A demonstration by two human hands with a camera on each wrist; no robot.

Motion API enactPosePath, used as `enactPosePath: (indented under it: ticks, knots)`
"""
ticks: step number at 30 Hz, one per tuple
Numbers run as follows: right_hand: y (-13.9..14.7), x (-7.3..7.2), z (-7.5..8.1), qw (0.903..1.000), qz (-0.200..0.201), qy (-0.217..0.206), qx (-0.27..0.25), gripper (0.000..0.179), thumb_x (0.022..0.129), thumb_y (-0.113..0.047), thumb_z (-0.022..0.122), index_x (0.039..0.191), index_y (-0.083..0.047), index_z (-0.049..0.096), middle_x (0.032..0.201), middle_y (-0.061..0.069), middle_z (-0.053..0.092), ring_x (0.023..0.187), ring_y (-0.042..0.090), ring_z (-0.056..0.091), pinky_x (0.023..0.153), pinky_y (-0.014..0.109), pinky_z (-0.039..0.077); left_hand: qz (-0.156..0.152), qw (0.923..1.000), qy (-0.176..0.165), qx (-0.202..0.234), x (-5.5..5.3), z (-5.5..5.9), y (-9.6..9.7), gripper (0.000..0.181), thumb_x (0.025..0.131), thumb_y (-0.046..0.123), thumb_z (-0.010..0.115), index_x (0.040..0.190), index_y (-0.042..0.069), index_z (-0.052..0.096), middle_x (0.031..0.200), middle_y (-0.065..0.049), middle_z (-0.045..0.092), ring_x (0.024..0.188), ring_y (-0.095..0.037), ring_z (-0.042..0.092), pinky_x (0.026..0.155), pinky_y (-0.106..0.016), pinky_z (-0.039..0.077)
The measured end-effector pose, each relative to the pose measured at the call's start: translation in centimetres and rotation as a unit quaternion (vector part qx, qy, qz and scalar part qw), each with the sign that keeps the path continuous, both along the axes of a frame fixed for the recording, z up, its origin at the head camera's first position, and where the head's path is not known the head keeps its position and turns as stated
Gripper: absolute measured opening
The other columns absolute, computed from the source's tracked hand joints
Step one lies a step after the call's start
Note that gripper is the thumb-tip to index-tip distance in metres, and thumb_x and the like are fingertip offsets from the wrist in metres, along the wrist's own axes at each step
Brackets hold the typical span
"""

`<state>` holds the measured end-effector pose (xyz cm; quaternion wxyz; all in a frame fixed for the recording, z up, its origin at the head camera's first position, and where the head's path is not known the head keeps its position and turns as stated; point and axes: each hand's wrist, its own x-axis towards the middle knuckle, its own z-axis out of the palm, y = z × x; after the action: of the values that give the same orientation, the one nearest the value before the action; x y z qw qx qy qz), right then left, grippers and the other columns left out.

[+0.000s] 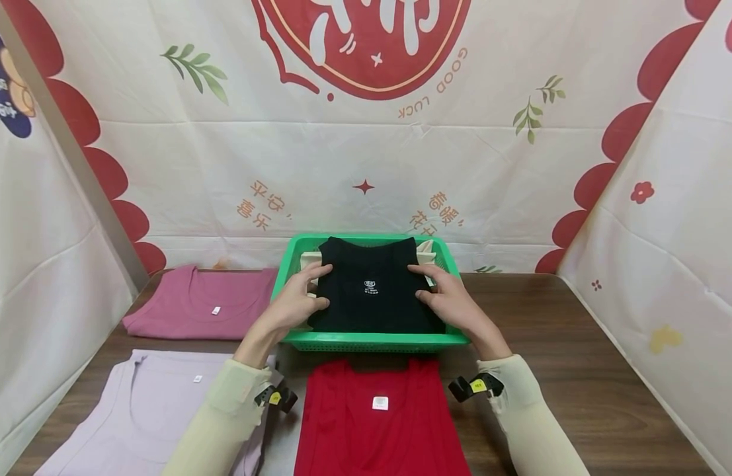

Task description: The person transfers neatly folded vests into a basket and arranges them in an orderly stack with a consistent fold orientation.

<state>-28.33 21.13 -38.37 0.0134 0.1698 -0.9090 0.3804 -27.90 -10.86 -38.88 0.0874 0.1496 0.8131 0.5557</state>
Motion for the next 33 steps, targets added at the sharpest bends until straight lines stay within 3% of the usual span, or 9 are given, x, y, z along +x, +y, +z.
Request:
enactPosePath:
  ticks: [3, 6, 8, 15, 19, 25, 29, 33]
  knots:
    - [-0.01, -0.06, 0.01, 1.0000, -0.001, -0.006, 0.000, 0.055, 0.100, -0.005, 0.059, 0.154, -0.008, 0.048, 0.161, 0.018, 0.041, 0.068, 0.021, 0.049, 0.071, 0.037, 0.044, 0.001, 1.0000, 0.000, -0.001, -0.03, -0.01, 0.05, 0.071, 0.095, -0.002, 0.059, 0.161, 0.012, 0.037, 0.173, -0.006, 0.017, 0.136, -0.038, 0.054, 0.090, -0.036, 0.053]
    - [-0.04, -0.03, -0.02, 0.9999, 0.000, -0.012, -0.004, 0.056, 0.099, -0.003, 0.058, 0.154, -0.009, 0.047, 0.161, 0.017, 0.041, 0.054, 0.017, 0.034, 0.063, 0.035, 0.040, 0.005, 1.0000, 0.001, -0.006, -0.01, -0.04, 0.08, 0.071, 0.095, -0.002, 0.060, 0.161, 0.012, 0.037, 0.173, -0.006, 0.017, 0.134, -0.038, 0.055, 0.089, -0.035, 0.053]
    - [-0.07, 0.06, -0.08, 0.9999, 0.001, -0.014, -0.003, 0.057, 0.099, -0.003, 0.057, 0.155, -0.009, 0.047, 0.161, 0.017, 0.041, 0.056, 0.016, 0.037, 0.063, 0.034, 0.041, 0.007, 0.9999, 0.000, -0.009, 0.04, -0.06, 0.07, 0.071, 0.095, -0.002, 0.060, 0.161, 0.012, 0.037, 0.173, -0.006, 0.017, 0.135, -0.037, 0.055, 0.089, -0.035, 0.053]
    - [-0.08, 0.29, -0.28, 0.9999, 0.001, -0.006, 0.009, 0.056, 0.100, -0.003, 0.057, 0.155, -0.009, 0.047, 0.160, 0.017, 0.043, 0.087, 0.021, 0.060, 0.079, 0.036, 0.048, 0.005, 0.9999, -0.006, -0.010, 0.20, -0.04, 0.11, 0.071, 0.095, 0.000, 0.060, 0.161, 0.012, 0.036, 0.173, -0.007, 0.017, 0.135, -0.037, 0.054, 0.091, -0.036, 0.053]
    - [-0.17, 0.17, -0.23, 0.9994, 0.001, 0.005, 0.034, 0.055, 0.100, -0.004, 0.057, 0.154, -0.009, 0.047, 0.159, 0.017, 0.045, 0.086, 0.022, 0.060, 0.081, 0.038, 0.049, 0.005, 0.9999, -0.005, -0.013, 0.22, 0.11, 0.20, 0.072, 0.095, 0.000, 0.061, 0.161, 0.012, 0.036, 0.173, -0.007, 0.017, 0.140, -0.039, 0.051, 0.094, -0.039, 0.052]
    - [-0.25, 0.23, -0.11, 0.9985, 0.002, 0.015, 0.052, 0.055, 0.101, -0.007, 0.057, 0.155, -0.008, 0.046, 0.160, 0.018, 0.044, 0.117, 0.031, 0.057, 0.094, 0.049, 0.051, 0.000, 0.9998, 0.000, -0.021, 0.17, 0.26, 0.30, 0.072, 0.095, -0.001, 0.062, 0.161, 0.011, 0.036, 0.173, -0.009, 0.018, 0.136, -0.039, 0.054, 0.094, -0.039, 0.054]
    - [-0.26, 0.19, -0.11, 0.9981, 0.002, 0.016, 0.059, 0.056, 0.101, -0.010, 0.060, 0.155, -0.008, 0.047, 0.160, 0.017, 0.045, 0.108, 0.028, 0.057, 0.093, 0.047, 0.049, -0.001, 0.9997, 0.001, -0.024, 0.17, 0.23, 0.28, 0.073, 0.095, 0.000, 0.063, 0.161, 0.011, 0.036, 0.173, -0.009, 0.017, 0.134, -0.039, 0.054, 0.092, -0.038, 0.055]
    - [-0.26, 0.14, -0.11, 0.9977, 0.006, 0.015, 0.066, 0.056, 0.100, -0.011, 0.062, 0.154, -0.007, 0.047, 0.159, 0.019, 0.046, 0.083, 0.023, 0.053, 0.085, 0.042, 0.046, -0.002, 0.9995, 0.001, -0.031, 0.19, 0.26, 0.30, 0.074, 0.094, 0.000, 0.063, 0.161, 0.011, 0.035, 0.173, -0.009, 0.017, 0.133, -0.039, 0.054, 0.091, -0.037, 0.054]
